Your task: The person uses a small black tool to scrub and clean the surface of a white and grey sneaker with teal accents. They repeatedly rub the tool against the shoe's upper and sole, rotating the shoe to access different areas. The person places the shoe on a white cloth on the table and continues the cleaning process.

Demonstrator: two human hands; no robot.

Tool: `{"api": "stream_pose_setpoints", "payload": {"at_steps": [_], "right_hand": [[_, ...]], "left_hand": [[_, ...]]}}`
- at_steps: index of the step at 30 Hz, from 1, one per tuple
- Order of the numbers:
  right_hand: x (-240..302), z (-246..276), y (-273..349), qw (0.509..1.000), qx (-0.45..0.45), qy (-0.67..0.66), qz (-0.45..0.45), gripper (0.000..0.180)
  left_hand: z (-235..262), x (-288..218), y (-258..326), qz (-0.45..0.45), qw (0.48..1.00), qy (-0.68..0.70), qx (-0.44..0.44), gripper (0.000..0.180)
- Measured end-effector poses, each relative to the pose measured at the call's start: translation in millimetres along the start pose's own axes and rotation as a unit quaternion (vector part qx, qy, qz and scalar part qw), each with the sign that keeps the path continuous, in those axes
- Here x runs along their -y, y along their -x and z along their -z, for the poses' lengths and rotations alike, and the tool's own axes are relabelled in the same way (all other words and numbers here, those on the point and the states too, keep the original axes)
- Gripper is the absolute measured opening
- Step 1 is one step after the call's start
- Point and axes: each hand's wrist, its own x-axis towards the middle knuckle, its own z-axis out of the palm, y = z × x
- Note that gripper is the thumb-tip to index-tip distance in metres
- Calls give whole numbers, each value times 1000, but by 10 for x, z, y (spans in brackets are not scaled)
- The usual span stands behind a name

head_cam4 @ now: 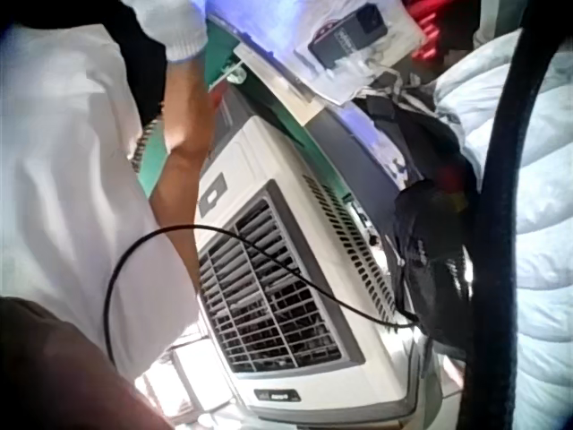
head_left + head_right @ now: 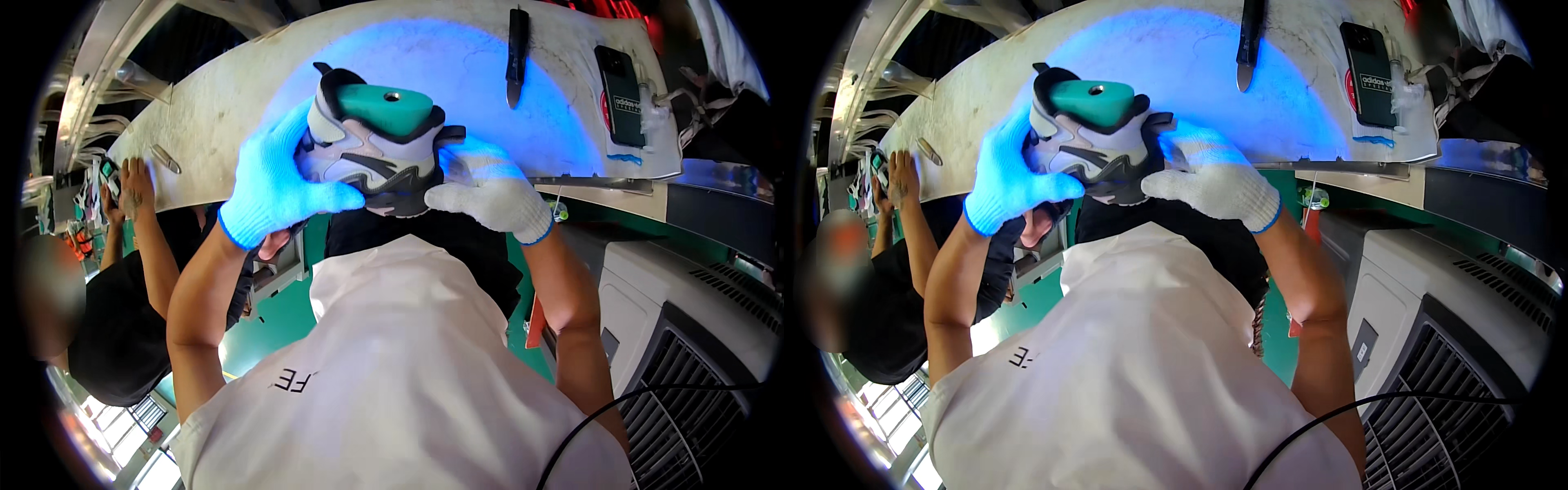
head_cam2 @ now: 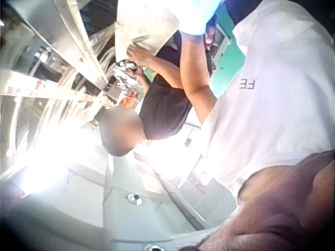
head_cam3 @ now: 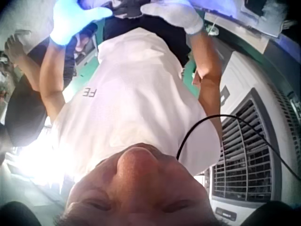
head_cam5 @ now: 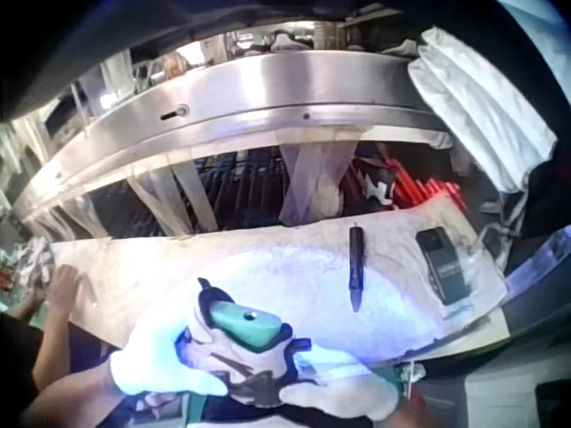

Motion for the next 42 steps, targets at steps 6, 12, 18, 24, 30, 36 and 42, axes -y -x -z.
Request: {"api": "stream_pose_setpoints", "payload": {"at_steps": [6,12,18,24,30,36,42], "right_hand": [[151,-67,-16,994,-60,-62,-59,54],[217,43,-39,997,-32,-57,-34,55],[-142,-157,154,990,-115,-33,69,77],[-147,-240,426,820,-176,520,161,73],[-165,-247,211,821,-141,526,170,70],[90,-111,-77,884,-47,434,168,59],[220,78,-527,945,103,272,150,100]], "left_hand": [[-119,46,35,14,999,28,-16,106],[-119,20,97,1,999,35,-10,99],[-211,182,306,-45,998,12,-29,108],[-441,394,588,-78,989,-81,-96,95],[-412,666,664,-57,992,-109,-25,80],[-422,733,761,-36,994,-103,18,66],[-322,401,442,-17,998,-46,-36,67]]}}
